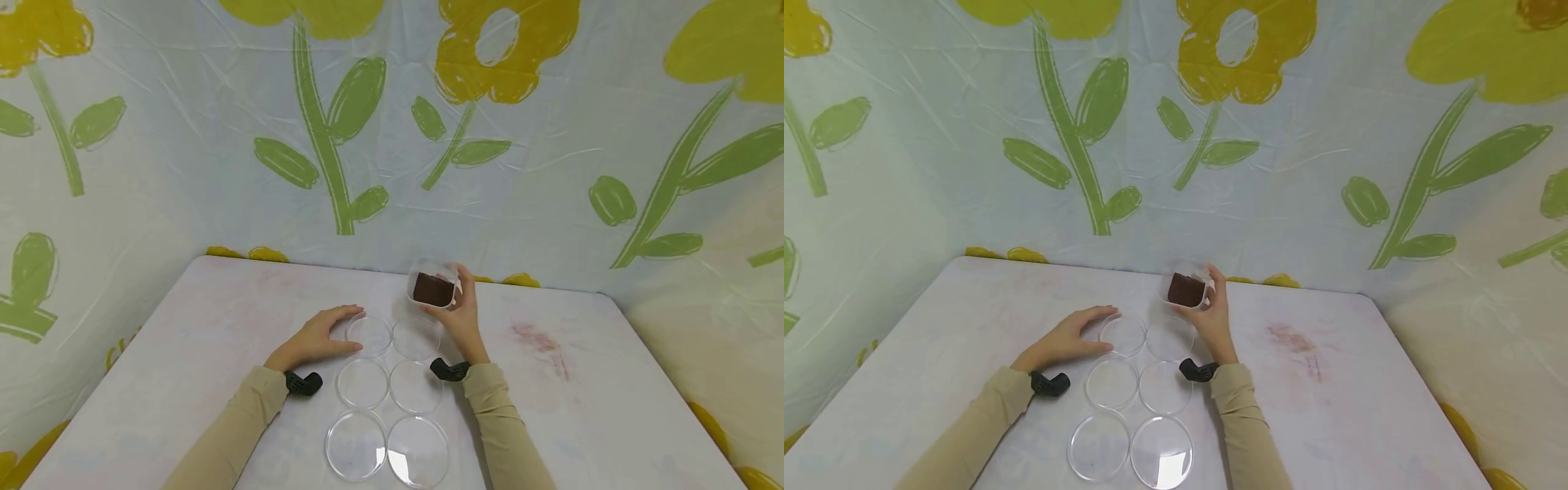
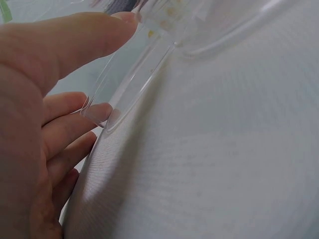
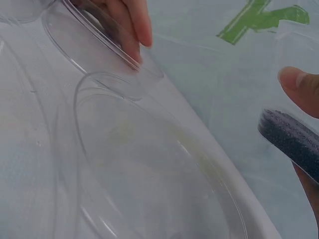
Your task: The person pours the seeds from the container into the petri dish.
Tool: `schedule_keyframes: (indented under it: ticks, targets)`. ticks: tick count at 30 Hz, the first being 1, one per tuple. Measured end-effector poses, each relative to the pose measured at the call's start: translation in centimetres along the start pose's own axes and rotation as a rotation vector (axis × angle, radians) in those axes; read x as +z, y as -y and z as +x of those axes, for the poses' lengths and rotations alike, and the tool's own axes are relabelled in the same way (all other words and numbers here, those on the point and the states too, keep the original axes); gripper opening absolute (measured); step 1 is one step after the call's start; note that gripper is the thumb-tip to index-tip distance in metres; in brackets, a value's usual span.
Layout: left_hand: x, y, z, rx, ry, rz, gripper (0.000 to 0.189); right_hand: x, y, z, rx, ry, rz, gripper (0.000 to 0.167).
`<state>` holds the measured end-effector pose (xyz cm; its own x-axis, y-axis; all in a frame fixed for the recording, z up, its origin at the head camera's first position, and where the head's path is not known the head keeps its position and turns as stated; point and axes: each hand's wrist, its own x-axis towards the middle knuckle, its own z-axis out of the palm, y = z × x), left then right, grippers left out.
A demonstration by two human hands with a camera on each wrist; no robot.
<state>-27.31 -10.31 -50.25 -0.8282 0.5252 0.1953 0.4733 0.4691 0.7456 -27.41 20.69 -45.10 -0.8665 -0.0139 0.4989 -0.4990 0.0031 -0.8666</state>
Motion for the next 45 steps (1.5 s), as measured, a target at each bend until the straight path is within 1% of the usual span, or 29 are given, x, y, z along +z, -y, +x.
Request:
schedule_keyframes:
  ticks: [2, 6, 9, 12, 15, 17, 20, 26, 31, 37, 40, 45]
  targets:
    - [0.0, 0.0, 0.0, -0.004, 0.002, -0.001, 0.075, 0.2, 0.0, 0.0, 0.002, 0.007, 0.015, 0.1]
    - [0.0, 0.0, 0.0, -0.008, 0.003, -0.001, 0.076, 0.6, 0.1, 0.0, -0.016, 0.038, -0.004, 0.101]
    - [0.0, 0.0, 0.0, 0.006, -0.001, -0.002, 0.075, 0.8, 0.3, -0.1, -0.037, 0.072, -0.048, 0.099]
    - [0.0, 0.0, 0.0, 0.027, -0.006, -0.01, 0.075, 1.0, 0.5, -0.2, -0.031, 0.105, -0.068, 0.098]
    - [0.0, -0.1, 0.0, 0.023, -0.004, -0.013, 0.075, 1.1, 0.7, -0.3, -0.016, 0.125, -0.084, 0.097]
    - [0.0, -0.1, -0.1, 0.017, -0.003, -0.012, 0.075, 1.3, 0.7, -0.4, -0.024, 0.137, -0.1, 0.096]
    - [-0.1, -0.1, 0.0, 0.012, 0.0, -0.008, 0.075, 1.5, 0.7, -0.3, -0.07, 0.154, -0.121, 0.093]
    - [-0.1, 0.0, 0.1, 0.011, 0.005, -0.001, 0.075, 1.8, 0.7, -0.3, -0.223, 0.189, -0.209, 0.086]
    - [-0.1, 0.0, 0.0, 0.001, 0.007, -0.01, 0.075, 2.0, 0.7, -0.3, -0.279, 0.212, -0.242, 0.083]
    - [-0.1, 0.0, 0.1, 0.019, 0.001, -0.018, 0.075, 2.4, 0.9, -0.2, -0.371, 0.242, -0.265, 0.079]
    - [-0.1, 0.1, 0.1, 0.021, 0.0, -0.017, 0.075, 2.6, 1.0, -0.2, -0.403, 0.262, -0.275, 0.079]
    - [-0.2, 0.0, 0.0, 0.033, -0.002, -0.016, 0.074, 2.7, 1.0, -0.2, -0.451, 0.268, -0.336, 0.08]
